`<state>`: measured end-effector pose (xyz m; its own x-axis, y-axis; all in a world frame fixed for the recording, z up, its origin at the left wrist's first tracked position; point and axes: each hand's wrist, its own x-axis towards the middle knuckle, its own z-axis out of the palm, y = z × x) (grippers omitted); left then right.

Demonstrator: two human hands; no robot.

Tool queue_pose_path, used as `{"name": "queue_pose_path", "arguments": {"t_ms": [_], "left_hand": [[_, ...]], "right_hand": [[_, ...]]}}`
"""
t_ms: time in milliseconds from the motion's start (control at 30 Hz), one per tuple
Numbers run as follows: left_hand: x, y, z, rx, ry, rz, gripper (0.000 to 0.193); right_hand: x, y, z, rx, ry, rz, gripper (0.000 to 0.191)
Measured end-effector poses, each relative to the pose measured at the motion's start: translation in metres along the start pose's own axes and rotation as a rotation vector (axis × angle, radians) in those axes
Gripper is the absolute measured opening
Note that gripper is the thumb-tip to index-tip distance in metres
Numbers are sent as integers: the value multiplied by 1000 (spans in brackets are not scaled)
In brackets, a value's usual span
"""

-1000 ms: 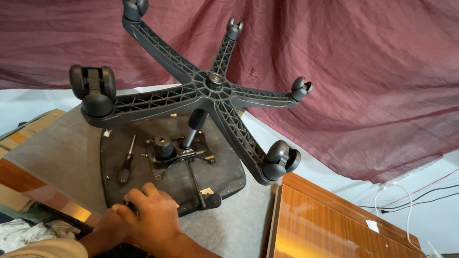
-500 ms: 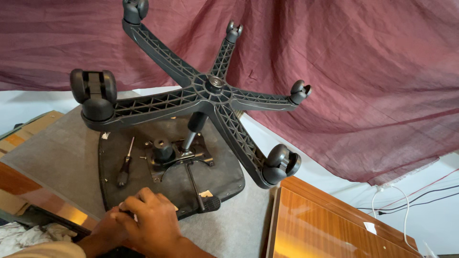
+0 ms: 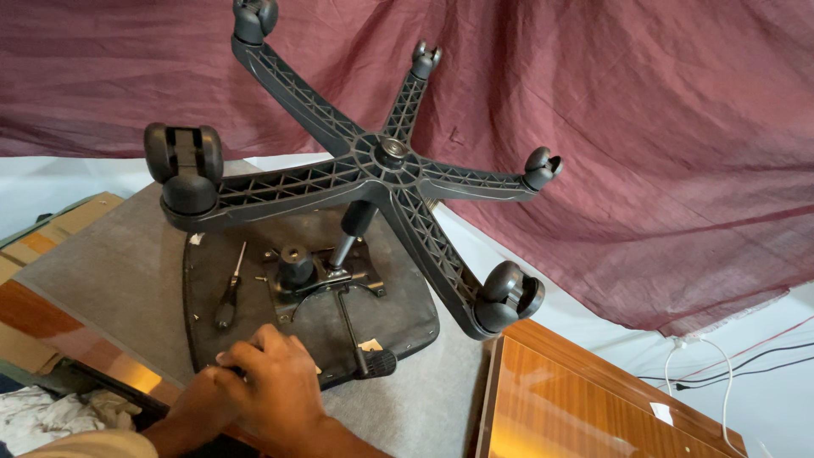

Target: The person works on an office chair turned upside down on a table, using a screwdriver and an Allen key to turn screws on the metal mechanism under the seat. They hold the mechanism with one hand while turning the fasteners with the other throughout the clip.

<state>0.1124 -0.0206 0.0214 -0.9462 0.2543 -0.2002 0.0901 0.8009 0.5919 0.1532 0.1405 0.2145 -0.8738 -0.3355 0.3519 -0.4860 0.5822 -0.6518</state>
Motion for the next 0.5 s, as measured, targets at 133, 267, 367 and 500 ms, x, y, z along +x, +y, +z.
{"name": "queue_pose_path", "arguments": {"t_ms": [133, 267, 367, 500], "left_hand": [[-1, 0, -1, 186, -14, 71, 18], [-2, 0, -4, 229, -116, 11, 28], [1, 2, -3, 307, -103, 93, 27], [6, 7, -2, 415, -173, 178, 29]], "right_hand": [[-5, -4, -5, 115, 97, -215, 17], [-8, -4, -4, 213, 128, -291, 15], [-7, -3, -3, 151, 82, -206, 16], [-8, 1, -2, -11, 29, -6, 22]]}}
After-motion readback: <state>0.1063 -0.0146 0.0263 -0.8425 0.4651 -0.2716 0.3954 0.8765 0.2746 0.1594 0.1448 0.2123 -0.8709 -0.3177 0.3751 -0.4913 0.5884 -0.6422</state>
